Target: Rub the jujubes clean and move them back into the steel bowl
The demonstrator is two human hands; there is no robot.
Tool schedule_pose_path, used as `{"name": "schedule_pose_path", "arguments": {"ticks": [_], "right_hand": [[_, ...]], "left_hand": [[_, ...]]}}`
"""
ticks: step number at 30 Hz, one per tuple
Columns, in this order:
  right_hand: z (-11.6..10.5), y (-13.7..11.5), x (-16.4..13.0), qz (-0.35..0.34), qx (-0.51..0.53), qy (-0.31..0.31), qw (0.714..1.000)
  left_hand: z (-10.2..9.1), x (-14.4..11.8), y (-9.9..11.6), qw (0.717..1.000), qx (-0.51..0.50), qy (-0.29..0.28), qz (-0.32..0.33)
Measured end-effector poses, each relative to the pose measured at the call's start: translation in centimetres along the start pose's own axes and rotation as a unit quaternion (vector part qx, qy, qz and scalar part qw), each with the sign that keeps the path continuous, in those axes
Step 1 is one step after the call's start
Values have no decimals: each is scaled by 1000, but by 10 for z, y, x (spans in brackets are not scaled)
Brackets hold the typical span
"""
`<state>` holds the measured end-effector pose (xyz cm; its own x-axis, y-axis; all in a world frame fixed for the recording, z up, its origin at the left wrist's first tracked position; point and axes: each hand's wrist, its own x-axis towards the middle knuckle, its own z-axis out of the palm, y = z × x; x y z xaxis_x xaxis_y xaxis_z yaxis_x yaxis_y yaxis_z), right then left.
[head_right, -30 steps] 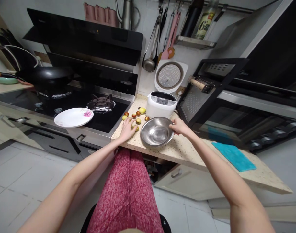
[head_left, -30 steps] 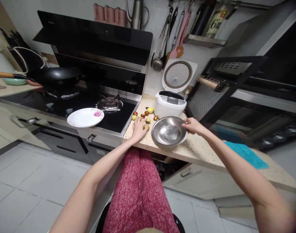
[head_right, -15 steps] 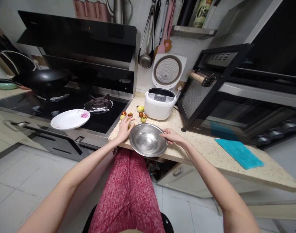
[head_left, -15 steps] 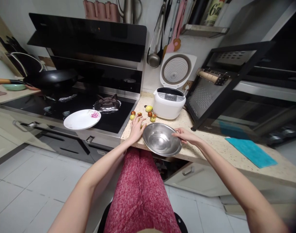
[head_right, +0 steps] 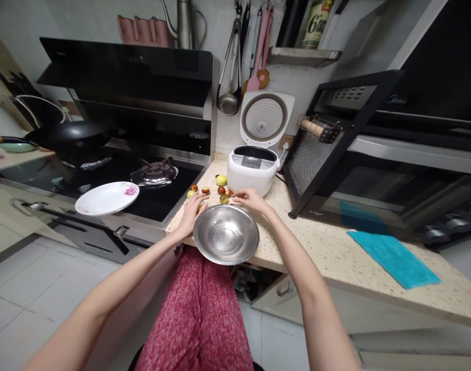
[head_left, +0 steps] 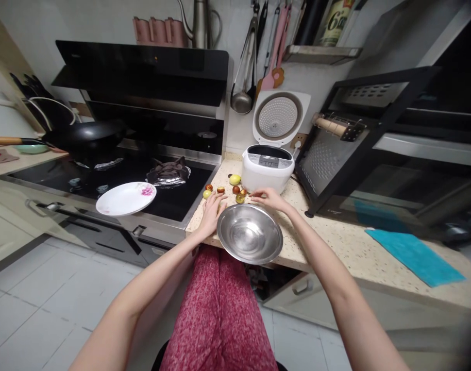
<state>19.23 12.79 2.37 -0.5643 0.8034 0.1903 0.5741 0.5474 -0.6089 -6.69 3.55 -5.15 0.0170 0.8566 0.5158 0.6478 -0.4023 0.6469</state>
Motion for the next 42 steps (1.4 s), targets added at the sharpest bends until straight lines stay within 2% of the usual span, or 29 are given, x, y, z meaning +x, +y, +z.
{"name": "schedule_pose_path", "arguments": {"ticks": [3, 6, 10, 19, 28, 32, 35, 39, 42], "right_hand": [[14, 13, 3, -56, 53, -15, 997], [18, 26, -3, -95, 98, -55, 989], [22, 36, -9, -135, 98, -63, 984], [50, 36, -7, -112, -5, 23, 993], [35, 33, -8, -141, 6, 161, 977], [25, 20, -11, -175, 50, 196, 964], [18, 3, -19, -194, 92, 150, 965], [14, -14, -29, -227, 108, 6, 968], [12, -21, -34, -248, 89, -65, 963]], "left_hand": [[1, 1, -6, 1000, -4, 4, 14], [2, 2, -12, 999, -17, 8, 34], [2, 2, -14, 998, -24, 9, 49], [-1, 1, -11, 999, -15, -6, 47], [-2, -1, -9, 999, -20, -8, 49], [-4, 0, -4, 998, -26, 7, 56], [-5, 0, -1, 997, -28, 16, 64], [-4, 0, -2, 998, -32, 4, 61], [-2, -1, -5, 998, -33, -8, 59]]}}
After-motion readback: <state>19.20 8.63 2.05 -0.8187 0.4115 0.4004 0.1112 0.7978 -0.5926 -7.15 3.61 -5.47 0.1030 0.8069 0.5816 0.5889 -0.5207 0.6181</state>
